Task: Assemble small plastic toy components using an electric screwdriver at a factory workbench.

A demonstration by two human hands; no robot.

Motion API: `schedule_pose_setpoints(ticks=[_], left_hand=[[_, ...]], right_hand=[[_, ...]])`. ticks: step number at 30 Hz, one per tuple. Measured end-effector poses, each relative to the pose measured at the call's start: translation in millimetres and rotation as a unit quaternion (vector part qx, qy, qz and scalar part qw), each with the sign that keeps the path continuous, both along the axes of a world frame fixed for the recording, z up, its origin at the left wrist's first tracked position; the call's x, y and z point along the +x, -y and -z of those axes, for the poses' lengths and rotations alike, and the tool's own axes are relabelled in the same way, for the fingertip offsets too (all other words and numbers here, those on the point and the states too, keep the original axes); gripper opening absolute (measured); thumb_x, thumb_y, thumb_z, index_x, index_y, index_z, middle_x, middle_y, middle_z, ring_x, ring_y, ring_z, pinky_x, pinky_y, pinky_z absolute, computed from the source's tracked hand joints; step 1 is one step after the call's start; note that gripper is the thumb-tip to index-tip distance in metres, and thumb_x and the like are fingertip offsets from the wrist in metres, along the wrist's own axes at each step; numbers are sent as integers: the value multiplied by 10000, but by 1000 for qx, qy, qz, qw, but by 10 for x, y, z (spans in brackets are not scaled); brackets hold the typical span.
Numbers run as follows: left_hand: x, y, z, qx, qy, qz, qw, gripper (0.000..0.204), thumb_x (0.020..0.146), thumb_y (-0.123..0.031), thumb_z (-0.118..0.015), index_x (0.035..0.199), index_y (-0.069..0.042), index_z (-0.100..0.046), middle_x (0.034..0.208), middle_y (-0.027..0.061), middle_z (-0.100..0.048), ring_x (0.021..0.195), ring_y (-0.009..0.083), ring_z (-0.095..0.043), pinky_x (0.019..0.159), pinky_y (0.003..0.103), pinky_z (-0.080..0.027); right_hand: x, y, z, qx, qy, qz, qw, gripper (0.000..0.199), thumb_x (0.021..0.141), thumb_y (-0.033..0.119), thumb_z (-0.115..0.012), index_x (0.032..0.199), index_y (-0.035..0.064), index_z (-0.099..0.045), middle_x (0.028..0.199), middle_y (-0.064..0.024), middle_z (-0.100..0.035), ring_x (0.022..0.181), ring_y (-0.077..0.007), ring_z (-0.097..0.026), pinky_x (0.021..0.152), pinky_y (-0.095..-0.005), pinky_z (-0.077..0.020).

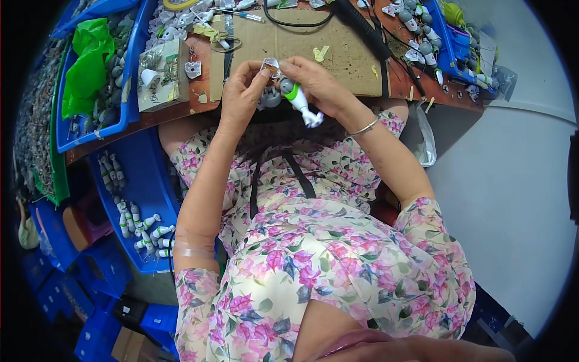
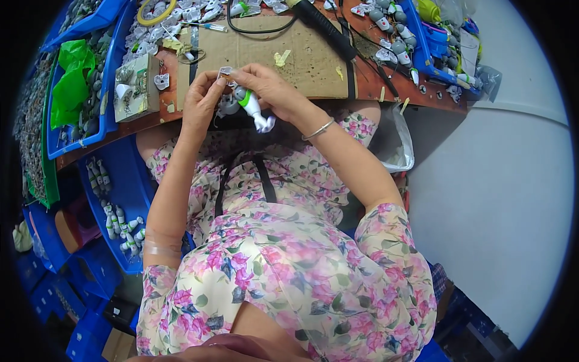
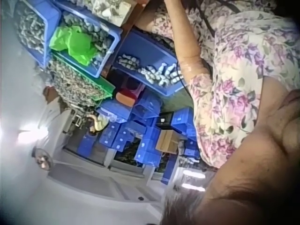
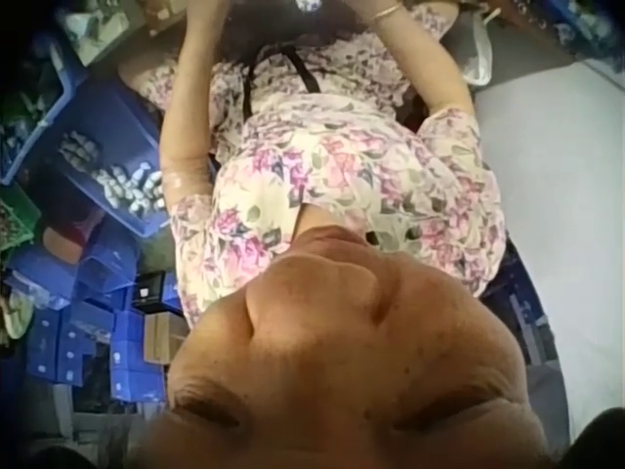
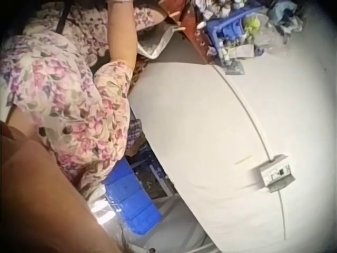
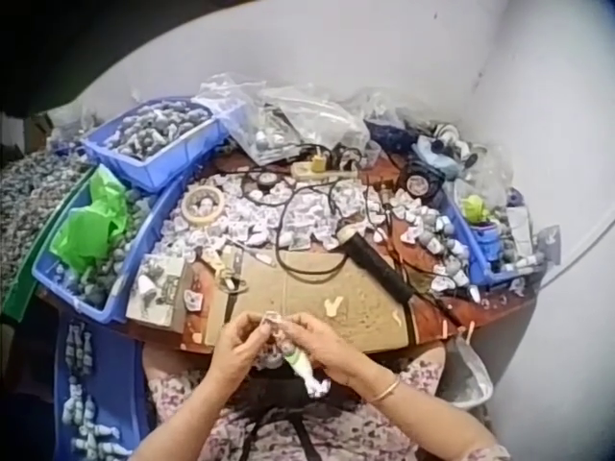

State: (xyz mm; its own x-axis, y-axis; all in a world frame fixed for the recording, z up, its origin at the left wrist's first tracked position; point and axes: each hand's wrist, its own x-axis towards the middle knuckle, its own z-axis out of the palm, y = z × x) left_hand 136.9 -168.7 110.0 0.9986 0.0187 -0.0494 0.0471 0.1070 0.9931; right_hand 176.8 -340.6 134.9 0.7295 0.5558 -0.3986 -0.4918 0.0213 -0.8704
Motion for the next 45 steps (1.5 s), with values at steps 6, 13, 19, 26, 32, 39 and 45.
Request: schedule_pose_setpoints(ticks=[6, 13, 19, 26, 32, 39, 45], left_hand=[[4, -51, -3, -16, -13, 11, 1000, 202, 917, -175, -579, 1016, 1, -588, 892, 26, -636, 798, 79, -586, 714, 219, -464], [28, -80, 26, -39, -20, 12, 999, 212, 912, -203, -588, 998, -9, -594, 880, 20, -635, 775, 72, -579, 704, 216, -463], [32, -80, 25, -34, -23, 19, 999, 192, 908, -194, -589, 971, -13, -603, 861, 12, -635, 755, 67, -579, 696, 213, -467], [30, -51, -4, -40, -22, 22, 999, 204, 902, -178, -585, 1011, -11, -626, 838, 5, -647, 752, 54, -574, 675, 205, -465], [17, -94, 62, -20, -7, 34, 999, 205, 896, -169, -592, 1019, -12, -641, 818, -9, -641, 732, 38, -551, 640, 200, -445], [25, -89, 19, 1, -16, 57, 998, 217, 892, -159, -587, 1031, -1, -637, 829, -6, -641, 726, 39, -542, 635, 203, -443], [21, -98, 35, 38, -12, 62, 997, 222, 885, -145, -581, 1045, -3, -638, 818, -4, -632, 728, 39, -536, 634, 203, -443]], right_hand=[[-158, 103, -118, 41, -69, -7, 997, 422, 891, 292, -606, 1190, 29, -467, 1035, -98, -594, 891, -139, -613, 567, -235, -555], [-263, 190, -127, -68, 68, -12, 995, 459, 832, 202, -681, 1196, 23, -466, 977, -80, -610, 837, -163, -624, 649, -283, -514], [-351, 175, -159, -327, 521, 33, 788, 432, 770, 119, -693, 1151, 67, -498, 926, -125, -602, 789, -285, -618, 654, -360, -474], [-260, 207, -163, -302, 632, 55, 712, 450, 732, 20, -678, 1147, 84, -517, 935, -134, -597, 837, -333, -588, 698, -398, -475], [-68, 269, -262, -293, 640, -13, 711, 418, 731, 53, -697, 1128, 88, -571, 869, -114, -610, 806, -301, -591, 678, -380, -474], [377, 397, -260, -263, 635, -130, 714, 410, 739, 123, -714, 1136, 124, -614, 849, -87, -618, 780, -268, -591, 681, -363, -477], [669, 318, -376, -250, 589, -285, 714, 365, 779, 248, -689, 1122, 139, -627, 900, -115, -653, 822, -299, -617, 714, -400, -488]])
